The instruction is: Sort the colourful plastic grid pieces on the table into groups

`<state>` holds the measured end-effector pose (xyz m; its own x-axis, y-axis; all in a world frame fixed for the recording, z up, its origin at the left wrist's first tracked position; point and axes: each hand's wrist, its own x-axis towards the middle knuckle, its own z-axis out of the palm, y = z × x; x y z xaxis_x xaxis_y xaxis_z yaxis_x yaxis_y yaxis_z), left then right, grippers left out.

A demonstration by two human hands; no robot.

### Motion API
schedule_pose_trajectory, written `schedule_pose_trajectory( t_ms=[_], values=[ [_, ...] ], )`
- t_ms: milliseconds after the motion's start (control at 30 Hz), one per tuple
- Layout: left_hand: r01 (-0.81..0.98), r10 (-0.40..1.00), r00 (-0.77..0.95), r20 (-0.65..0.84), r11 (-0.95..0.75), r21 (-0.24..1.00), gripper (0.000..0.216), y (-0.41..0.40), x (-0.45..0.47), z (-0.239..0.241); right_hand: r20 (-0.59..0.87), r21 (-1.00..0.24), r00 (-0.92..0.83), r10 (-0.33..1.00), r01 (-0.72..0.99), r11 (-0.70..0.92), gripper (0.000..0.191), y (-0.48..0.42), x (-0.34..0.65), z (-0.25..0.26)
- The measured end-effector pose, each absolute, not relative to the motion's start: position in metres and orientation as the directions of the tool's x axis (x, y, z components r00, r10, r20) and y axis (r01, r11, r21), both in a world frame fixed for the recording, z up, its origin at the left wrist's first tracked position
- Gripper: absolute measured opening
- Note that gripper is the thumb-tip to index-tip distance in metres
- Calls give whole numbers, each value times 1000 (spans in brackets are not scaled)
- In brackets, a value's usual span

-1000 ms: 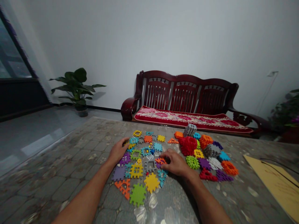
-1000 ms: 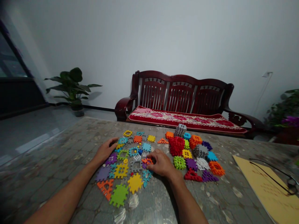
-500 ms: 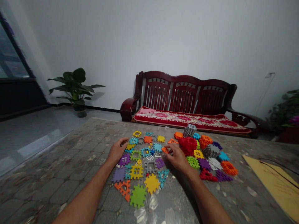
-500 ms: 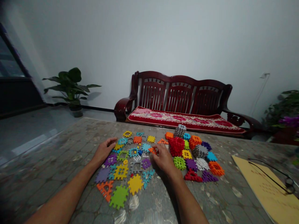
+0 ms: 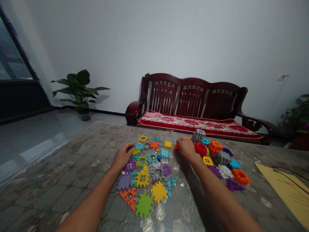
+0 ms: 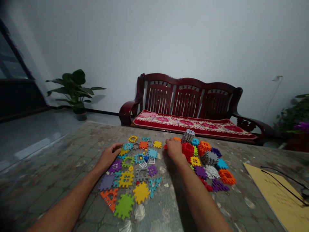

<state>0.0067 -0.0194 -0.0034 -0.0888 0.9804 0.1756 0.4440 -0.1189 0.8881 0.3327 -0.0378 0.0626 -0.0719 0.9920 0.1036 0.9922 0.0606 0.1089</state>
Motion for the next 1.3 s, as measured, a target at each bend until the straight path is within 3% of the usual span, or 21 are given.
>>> schedule_pose_trajectory(
  t_ms=[367, 833, 900, 1100, 1200, 1300],
  values=[
    [486, 980, -66, 186, -131, 864, 38, -21, 6, -2, 53, 201, -65, 996, 978, 53, 32, -34, 328, 66],
    [459, 981, -65, 181, -131, 879, 34, -23, 8, 2, 92, 152, -75, 993, 986, 60, 33, -46, 322, 65],
    [463, 981, -72, 182, -128, 877, 33, -23, 8, 0, 118, 79, -108, 987, 992, 99, 35, -60, 308, 63],
    [448, 978, -60, 198, -151, 881, 34, -19, 6, -7, 199, -359, -319, 927, 856, 371, 23, -124, 246, 48],
    [437, 980, -44, 193, -155, 886, 35, -19, 5, -9, 204, -407, -415, 887, 788, 462, 14, -150, 218, 46],
    [435, 979, -41, 202, -164, 885, 36, -20, 6, -8, 188, -363, -483, 855, 775, 517, 13, -165, 196, 47]
  ],
)
